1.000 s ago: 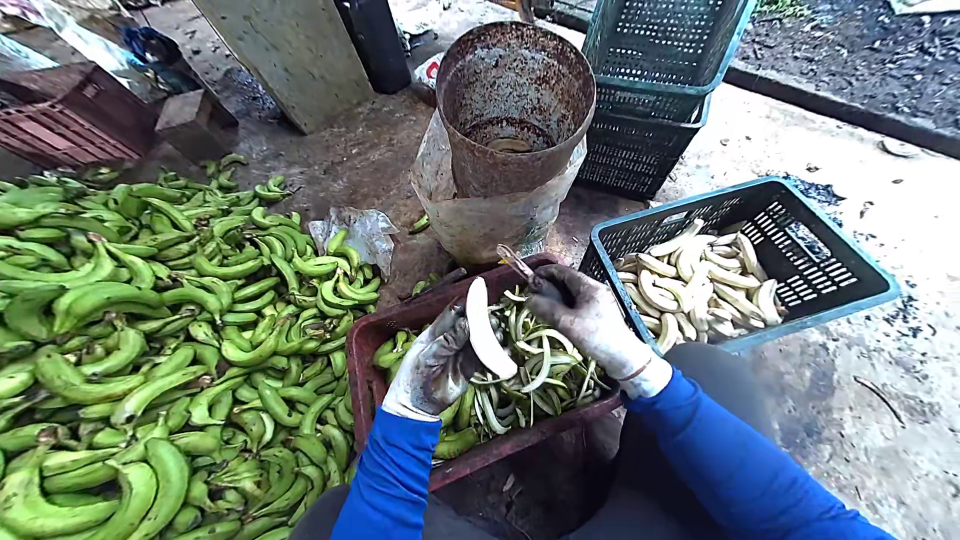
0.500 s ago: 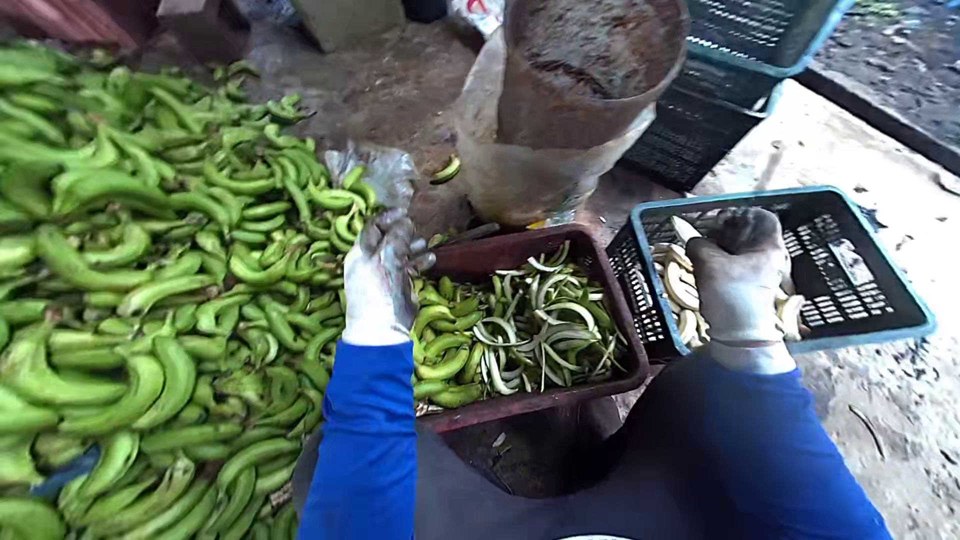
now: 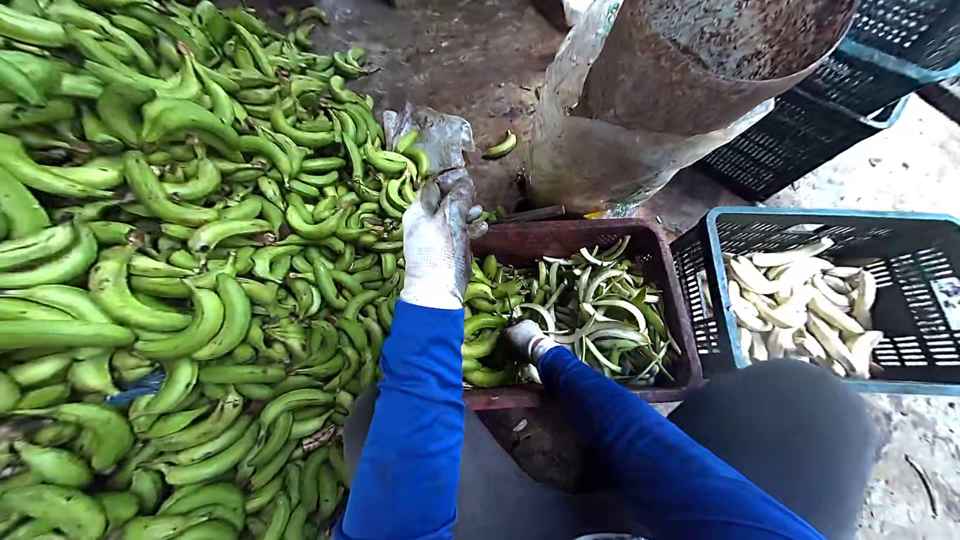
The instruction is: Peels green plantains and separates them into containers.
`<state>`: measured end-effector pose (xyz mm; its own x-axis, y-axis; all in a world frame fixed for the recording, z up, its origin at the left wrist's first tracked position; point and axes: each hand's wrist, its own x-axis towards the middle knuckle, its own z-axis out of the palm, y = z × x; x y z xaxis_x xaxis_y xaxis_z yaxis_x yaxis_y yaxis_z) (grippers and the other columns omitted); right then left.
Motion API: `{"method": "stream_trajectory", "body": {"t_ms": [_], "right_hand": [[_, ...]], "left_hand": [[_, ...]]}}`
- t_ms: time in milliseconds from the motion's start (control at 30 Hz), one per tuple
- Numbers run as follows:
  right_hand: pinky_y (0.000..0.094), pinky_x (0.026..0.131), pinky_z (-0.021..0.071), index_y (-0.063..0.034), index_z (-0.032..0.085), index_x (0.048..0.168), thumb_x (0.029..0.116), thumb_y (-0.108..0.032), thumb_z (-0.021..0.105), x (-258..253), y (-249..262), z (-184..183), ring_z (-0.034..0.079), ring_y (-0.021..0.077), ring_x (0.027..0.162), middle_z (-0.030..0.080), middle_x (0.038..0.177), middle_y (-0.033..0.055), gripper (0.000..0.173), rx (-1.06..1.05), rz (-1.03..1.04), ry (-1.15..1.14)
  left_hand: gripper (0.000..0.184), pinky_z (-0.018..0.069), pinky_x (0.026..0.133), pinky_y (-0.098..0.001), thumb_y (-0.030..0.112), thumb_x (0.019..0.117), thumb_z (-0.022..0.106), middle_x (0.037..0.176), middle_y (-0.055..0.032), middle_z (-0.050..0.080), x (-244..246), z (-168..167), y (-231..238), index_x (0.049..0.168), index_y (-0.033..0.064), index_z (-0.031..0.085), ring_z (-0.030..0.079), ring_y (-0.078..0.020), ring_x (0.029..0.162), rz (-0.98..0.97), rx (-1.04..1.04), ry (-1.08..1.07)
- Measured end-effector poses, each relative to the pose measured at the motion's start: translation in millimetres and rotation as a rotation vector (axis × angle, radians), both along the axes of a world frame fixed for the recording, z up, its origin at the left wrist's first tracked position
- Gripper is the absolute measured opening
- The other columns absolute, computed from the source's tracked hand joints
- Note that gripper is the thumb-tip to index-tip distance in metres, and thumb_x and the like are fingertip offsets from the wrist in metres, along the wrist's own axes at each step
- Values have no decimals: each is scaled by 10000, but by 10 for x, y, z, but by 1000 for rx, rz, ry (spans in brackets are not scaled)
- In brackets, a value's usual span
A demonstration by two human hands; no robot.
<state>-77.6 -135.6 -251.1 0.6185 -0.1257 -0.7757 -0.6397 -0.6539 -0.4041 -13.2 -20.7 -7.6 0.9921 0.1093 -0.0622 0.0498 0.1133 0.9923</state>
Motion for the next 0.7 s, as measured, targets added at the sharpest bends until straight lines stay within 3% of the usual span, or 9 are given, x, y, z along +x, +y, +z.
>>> {"method": "stream_trajectory", "body": {"t_ms": [67,167,200,300,367,467,600,700], "right_hand": [[569,1030,490,-57,593,1342,931,-350,644,27,54,15,604,341,1251,642,1312,197,507,-8,-71,-19],[570,988,514,-76,636,1291,852,-390,750,-15,-55,-9,642,334,1170,677,1228,181,551,10,-188,-63],[570,945,531,-72,642,1264,845,-401,766,-12,-119,26,660,336,1112,685,1179,184,548,39,-233,-96],[488,689,570,-109,700,1108,839,-385,796,-122,-365,275,680,256,786,700,908,114,397,225,-399,-219],[444,668,588,-83,706,1086,891,-365,763,-205,-644,587,691,216,742,715,857,89,348,352,-448,-241],[376,623,589,-55,661,1151,968,-314,694,-309,-1161,1203,693,194,690,728,852,89,319,410,-418,-269],[377,606,582,-71,646,1163,923,-223,728,-529,-1693,1861,689,215,688,725,874,113,295,494,-458,-514],[424,701,608,-97,619,1252,950,-182,661,-657,-1789,1883,697,222,787,716,980,113,317,737,-590,-784]], "left_hand": [[293,634,753,-422,228,1030,593,1101,-108,691,2,9,10,1278,76,628,716,-236,892,-14,-28,-7],[287,631,759,-430,239,1033,592,1062,-109,697,-2,-2,-12,1263,73,631,716,-245,887,-49,-45,1],[288,631,760,-428,251,1034,591,1061,-105,700,13,9,-25,1263,81,633,718,-243,891,-57,-34,3],[290,633,762,-419,268,1035,589,1074,-88,704,6,11,-33,1264,96,640,719,-229,903,-87,26,3],[308,630,777,-417,297,1024,603,1096,-77,702,-10,-19,-40,1269,117,647,715,-217,930,-127,85,16],[376,618,843,-431,392,1023,590,1196,-58,688,-79,-118,-144,1306,150,637,699,-191,1042,-197,232,32],[540,536,922,-515,521,1025,533,1428,-67,580,-429,-172,-460,1468,213,513,606,-250,1205,-252,182,133],[617,502,974,-576,573,1023,488,1493,-90,521,-622,-439,-699,1532,227,437,554,-301,1285,-390,65,302]]}}
